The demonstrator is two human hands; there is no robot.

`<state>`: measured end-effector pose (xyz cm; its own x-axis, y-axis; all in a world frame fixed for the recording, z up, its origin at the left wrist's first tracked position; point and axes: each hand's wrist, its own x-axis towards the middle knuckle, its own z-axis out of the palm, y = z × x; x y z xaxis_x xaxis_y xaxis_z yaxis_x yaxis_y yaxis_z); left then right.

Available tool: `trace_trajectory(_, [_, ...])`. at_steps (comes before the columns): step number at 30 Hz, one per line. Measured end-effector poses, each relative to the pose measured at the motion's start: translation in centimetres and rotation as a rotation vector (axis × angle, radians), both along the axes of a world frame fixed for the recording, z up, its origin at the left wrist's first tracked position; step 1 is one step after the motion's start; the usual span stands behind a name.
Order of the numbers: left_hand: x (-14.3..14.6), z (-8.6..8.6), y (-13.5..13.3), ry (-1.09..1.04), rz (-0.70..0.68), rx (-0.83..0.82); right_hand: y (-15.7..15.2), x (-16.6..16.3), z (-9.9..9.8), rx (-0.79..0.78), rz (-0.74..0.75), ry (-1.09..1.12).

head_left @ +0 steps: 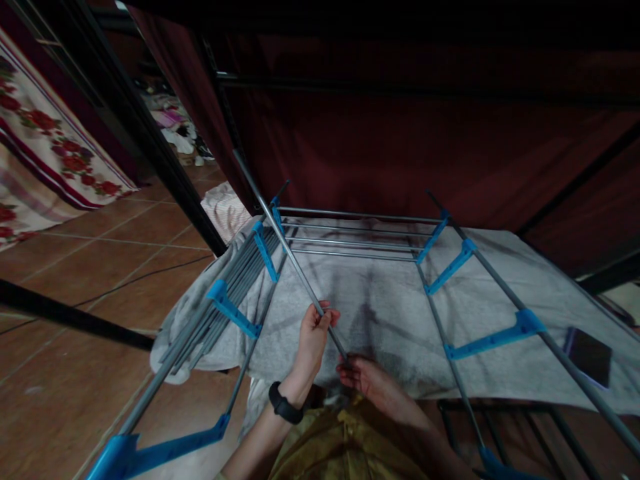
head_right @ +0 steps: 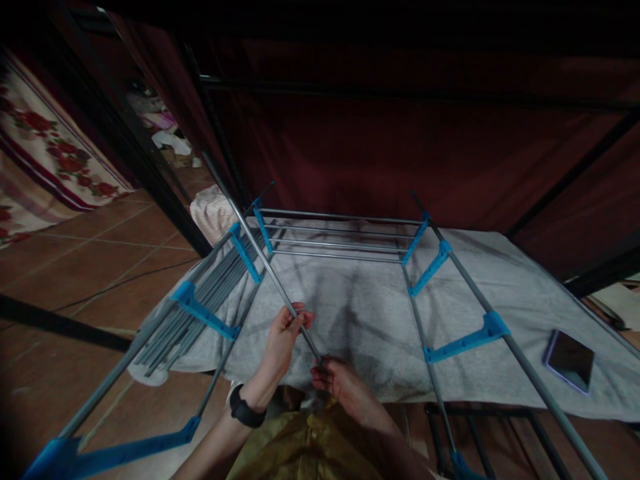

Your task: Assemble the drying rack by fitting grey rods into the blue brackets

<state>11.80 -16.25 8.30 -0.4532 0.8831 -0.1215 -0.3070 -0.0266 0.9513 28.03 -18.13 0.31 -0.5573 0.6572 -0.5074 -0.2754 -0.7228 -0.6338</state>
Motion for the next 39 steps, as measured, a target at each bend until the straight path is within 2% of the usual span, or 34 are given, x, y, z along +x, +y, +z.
trace_trajectory(6, [0.4, -0.5, -0.4, 0.029, -0.007, -0.016, -0.9, -1.3, 0.0, -0.028, 0.022, 0.022])
trace_trajectory(11, [0.2, -0.4, -0.5, 0.058, -0.021, 0.011, -1.0, -1.9, 0.2, 0.031, 0.046, -0.101])
trace_trajectory(14, [-0.6, -0.2, -0.5, 0.091, -0.022, 0.009, 0.3, -1.5, 1.0, 0.095, -0.005, -0.13])
trace_trajectory(18, [-2.0, -0.4, -0.7, 0.211, -0.011, -0.013, 3.6, -0.4, 2.9, 0.125, -0.044, -0.12])
trace_trajectory(25, [-3.8, -2.0, -1.5, 0.441, 0.061, -0.024, 8.6, 1.4, 5.3, 0.211, -0.217, -0.156])
trace_trajectory(35, [-5.1, -4.3, -3.3, 0.609, 0.151, -0.132, 10.8, 2.9, 5.4, 0.25, -0.323, -0.154])
trace_trajectory(39, [-5.4, -4.8, -3.3, 0.681, 0.12, -0.145, 11.2, 2.9, 5.2, 0.241, -0.33, -0.16])
